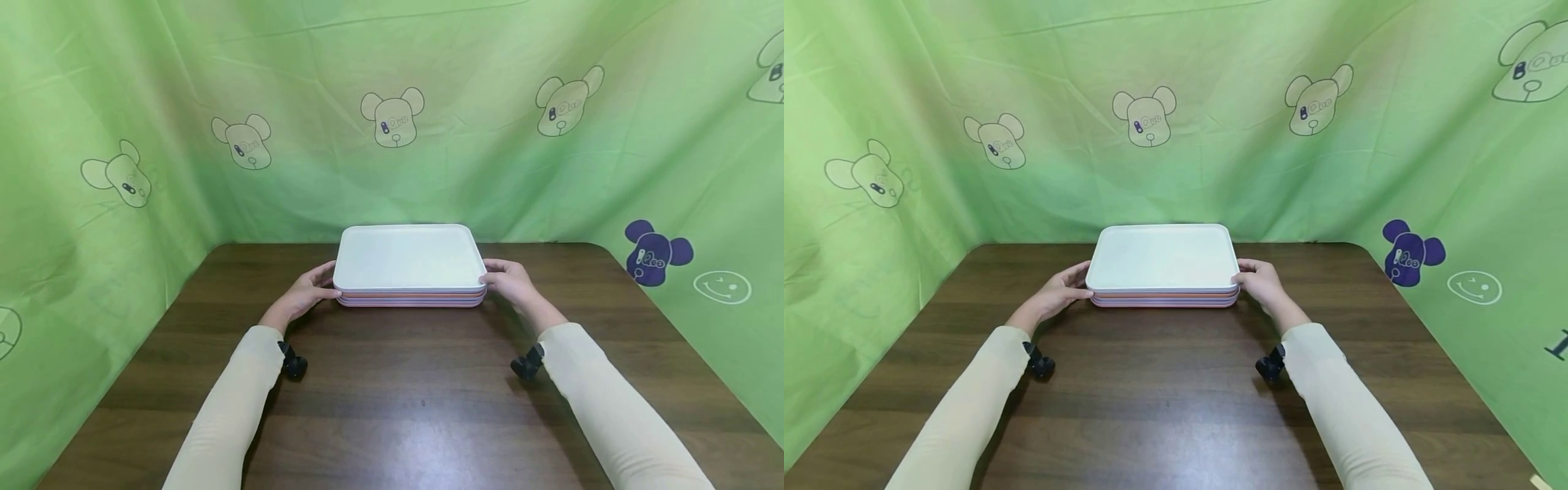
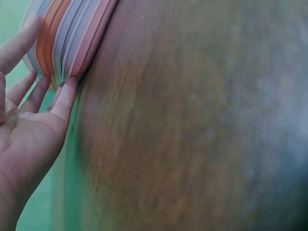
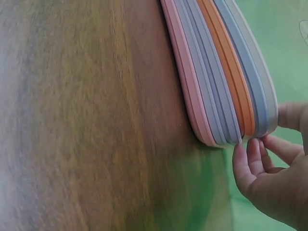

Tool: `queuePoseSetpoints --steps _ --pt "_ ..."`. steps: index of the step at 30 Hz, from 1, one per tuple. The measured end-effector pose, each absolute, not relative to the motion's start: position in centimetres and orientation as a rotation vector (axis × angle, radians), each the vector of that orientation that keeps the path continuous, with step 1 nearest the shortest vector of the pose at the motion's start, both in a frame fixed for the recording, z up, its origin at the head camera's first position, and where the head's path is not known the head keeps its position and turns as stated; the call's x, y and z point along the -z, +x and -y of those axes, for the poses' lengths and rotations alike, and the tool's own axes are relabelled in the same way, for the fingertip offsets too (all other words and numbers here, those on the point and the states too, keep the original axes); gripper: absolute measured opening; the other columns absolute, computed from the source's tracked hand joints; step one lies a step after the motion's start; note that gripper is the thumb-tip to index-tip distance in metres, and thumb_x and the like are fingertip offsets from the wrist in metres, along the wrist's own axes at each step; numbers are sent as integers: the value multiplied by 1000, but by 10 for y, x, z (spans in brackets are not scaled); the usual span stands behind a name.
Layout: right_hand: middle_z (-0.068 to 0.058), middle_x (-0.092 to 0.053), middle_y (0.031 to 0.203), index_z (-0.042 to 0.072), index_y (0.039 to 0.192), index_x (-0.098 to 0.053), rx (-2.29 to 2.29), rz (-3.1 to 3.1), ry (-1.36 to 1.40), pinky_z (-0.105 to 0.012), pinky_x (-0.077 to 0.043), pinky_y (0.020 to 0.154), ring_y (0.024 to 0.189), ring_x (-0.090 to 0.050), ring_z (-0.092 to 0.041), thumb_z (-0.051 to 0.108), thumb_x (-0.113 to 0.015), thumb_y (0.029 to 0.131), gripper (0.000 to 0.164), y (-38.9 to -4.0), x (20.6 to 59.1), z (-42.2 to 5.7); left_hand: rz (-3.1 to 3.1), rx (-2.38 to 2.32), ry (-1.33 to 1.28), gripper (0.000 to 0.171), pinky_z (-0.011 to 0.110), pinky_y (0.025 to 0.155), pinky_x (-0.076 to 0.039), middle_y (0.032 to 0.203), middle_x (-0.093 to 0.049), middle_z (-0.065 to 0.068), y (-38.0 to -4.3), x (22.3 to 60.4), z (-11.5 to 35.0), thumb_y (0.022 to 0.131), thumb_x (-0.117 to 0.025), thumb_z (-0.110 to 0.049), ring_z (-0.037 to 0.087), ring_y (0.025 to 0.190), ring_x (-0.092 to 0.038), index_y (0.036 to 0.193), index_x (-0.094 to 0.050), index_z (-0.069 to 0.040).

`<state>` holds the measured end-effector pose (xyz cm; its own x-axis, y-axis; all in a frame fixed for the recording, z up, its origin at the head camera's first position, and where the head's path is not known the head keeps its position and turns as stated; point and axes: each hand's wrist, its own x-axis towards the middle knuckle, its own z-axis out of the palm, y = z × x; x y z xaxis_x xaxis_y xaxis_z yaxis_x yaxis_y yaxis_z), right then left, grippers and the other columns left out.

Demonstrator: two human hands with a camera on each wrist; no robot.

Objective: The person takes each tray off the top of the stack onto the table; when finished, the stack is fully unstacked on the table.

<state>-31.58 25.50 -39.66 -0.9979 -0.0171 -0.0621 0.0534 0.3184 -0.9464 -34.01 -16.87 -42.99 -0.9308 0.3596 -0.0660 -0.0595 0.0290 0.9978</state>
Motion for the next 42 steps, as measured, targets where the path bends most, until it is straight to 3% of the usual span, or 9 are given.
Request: queuePoseSetpoints --steps 4,10,17,28,31,36,42 --pt "-29 -45 140 -13 141 -39 1761 -2542 60 -27 -49 91 97 -59 -15 -2 -55 87 57 -316 396 -253 -2013 -1975 298 78 42 109 -33 157 -24 13 -340 430 168 87 -64 9 30 142 -25 154 -26 -7" --pt "-30 -48 136 -13 140 -41 1725 -2589 80 -38 -46 97 97 -58 -16 -1 -57 85 58 -316 393 -252 -2010 -1969 312 78 42 109 -33 157 -24 13 -340 429 169 88 -64 9 30 142 -25 154 -25 -6" --pt "-30 -48 135 -14 139 -41 1749 -2584 87 -39 -45 97 94 -56 -13 -3 -55 84 58 -313 381 -251 -2005 -1969 311 78 43 109 -33 158 -23 12 -340 426 169 87 -64 9 30 142 -25 154 -26 -7" --pt "-30 -46 134 -14 141 -37 1768 -2504 109 -30 -49 91 82 -56 -5 -2 -57 87 59 -309 369 -255 -2001 -1961 294 79 43 110 -31 158 -22 11 -340 427 169 87 -65 8 29 143 -24 154 -26 -7" --pt "-23 -57 120 -10 145 -33 1885 -2352 133 -29 -51 90 80 -60 -4 -6 -57 88 62 -310 369 -259 -1997 -1969 308 79 43 110 -31 158 -23 12 -340 427 169 87 -64 9 30 142 -24 154 -25 -5" --pt "-6 -59 103 -5 151 -20 2100 -2010 162 -29 -54 83 78 -67 -11 -14 -54 89 71 -311 369 -265 -2005 -1963 304 78 43 109 -32 158 -23 12 -338 425 169 87 -64 9 31 142 -25 154 -26 -6" --pt "1 -66 90 -3 153 -16 2138 -1897 159 -31 -55 82 80 -68 -12 -14 -52 91 72 -310 368 -270 -2018 -1949 304 77 43 109 -32 158 -24 11 -337 423 169 88 -65 8 30 141 -26 153 -27 -6"
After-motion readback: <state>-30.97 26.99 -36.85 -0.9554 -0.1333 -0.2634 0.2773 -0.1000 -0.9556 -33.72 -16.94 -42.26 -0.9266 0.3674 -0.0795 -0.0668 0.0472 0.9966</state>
